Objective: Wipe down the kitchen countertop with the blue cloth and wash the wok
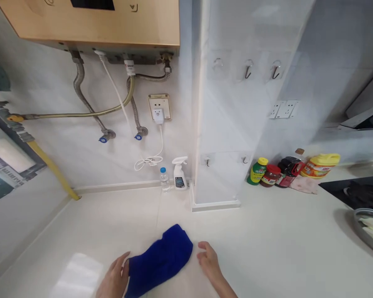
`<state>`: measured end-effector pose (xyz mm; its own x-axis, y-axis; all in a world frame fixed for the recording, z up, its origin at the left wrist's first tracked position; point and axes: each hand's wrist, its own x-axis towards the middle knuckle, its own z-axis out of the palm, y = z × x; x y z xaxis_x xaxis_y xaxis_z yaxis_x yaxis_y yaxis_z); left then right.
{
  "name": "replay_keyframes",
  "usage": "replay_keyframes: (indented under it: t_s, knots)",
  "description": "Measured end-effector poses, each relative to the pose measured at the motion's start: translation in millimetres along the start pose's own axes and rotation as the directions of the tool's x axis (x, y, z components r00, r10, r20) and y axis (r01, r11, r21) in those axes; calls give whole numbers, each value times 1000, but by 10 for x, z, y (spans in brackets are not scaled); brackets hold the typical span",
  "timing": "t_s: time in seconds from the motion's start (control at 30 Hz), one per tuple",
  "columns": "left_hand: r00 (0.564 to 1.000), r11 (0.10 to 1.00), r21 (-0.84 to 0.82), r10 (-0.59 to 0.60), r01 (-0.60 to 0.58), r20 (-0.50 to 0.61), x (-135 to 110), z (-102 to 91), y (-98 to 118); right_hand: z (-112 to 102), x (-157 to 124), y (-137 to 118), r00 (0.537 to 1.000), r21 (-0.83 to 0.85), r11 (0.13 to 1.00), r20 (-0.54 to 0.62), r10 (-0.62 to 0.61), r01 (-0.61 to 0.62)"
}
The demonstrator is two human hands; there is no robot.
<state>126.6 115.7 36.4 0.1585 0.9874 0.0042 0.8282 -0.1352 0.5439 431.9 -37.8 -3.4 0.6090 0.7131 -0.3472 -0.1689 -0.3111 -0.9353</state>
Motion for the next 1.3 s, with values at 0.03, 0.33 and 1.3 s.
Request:
replay_keyframes:
  t_s: [0.03, 0.33, 1.3]
  knots:
    - [996, 999, 25, 40, -38, -77, -6, 57, -18, -30, -9, 88, 1000, -33, 999, -13, -11, 10]
    - [736, 728, -130, 677, -673, -19, 70, 869, 679, 509, -14, 275, 767, -483, 612, 243, -594, 626]
    - [806, 776, 329, 588, -538, -67, -544, 1160, 211, 544, -232, 386, 632, -400, 489, 511, -583, 775]
